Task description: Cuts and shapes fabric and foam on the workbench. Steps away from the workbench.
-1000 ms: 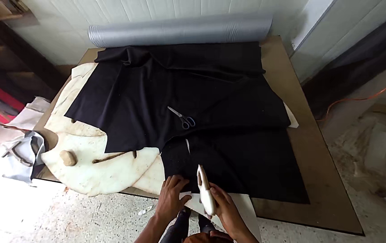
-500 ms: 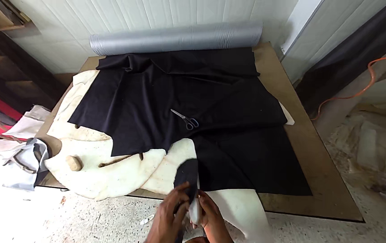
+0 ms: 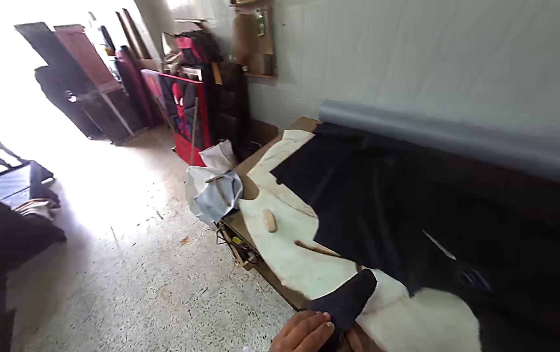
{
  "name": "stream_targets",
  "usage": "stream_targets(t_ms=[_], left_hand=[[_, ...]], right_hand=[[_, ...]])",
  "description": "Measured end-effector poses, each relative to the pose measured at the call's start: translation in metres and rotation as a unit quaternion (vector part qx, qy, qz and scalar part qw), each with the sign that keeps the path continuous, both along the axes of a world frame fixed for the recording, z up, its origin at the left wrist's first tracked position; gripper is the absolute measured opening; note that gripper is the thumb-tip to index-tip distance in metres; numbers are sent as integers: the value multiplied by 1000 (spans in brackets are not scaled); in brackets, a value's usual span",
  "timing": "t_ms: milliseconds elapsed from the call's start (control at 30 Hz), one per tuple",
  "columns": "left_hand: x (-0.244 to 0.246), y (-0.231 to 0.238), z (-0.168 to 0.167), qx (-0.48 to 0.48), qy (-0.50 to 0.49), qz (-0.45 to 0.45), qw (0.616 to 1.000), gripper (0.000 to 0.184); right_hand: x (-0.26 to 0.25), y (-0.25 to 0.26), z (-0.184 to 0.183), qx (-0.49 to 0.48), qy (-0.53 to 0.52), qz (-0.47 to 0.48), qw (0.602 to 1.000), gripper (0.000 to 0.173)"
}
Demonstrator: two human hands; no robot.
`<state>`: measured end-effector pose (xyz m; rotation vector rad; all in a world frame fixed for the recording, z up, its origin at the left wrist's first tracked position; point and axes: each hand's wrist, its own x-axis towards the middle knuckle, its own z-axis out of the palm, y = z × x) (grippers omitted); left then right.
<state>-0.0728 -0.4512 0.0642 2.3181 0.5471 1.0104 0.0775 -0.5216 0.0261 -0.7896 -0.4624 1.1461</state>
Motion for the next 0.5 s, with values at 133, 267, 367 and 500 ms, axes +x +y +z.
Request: stream_targets(t_ms=[133, 267, 367, 500], left_hand=[[-58, 45, 6, 16, -35, 74, 996, 49], [-88, 100, 4, -1, -41, 120, 992, 50], [-100, 152, 7, -25, -24, 145, 989, 50], [-101, 239, 9, -62, -2, 171, 983, 54]], right_hand=[[-54, 67, 9, -13, -6, 57, 998, 39], [-86, 136, 10, -10, -23, 75, 997, 43], [-99, 199, -4, 10, -14, 86, 996, 50], [-103, 298, -16, 16, -54, 71, 996, 58]])
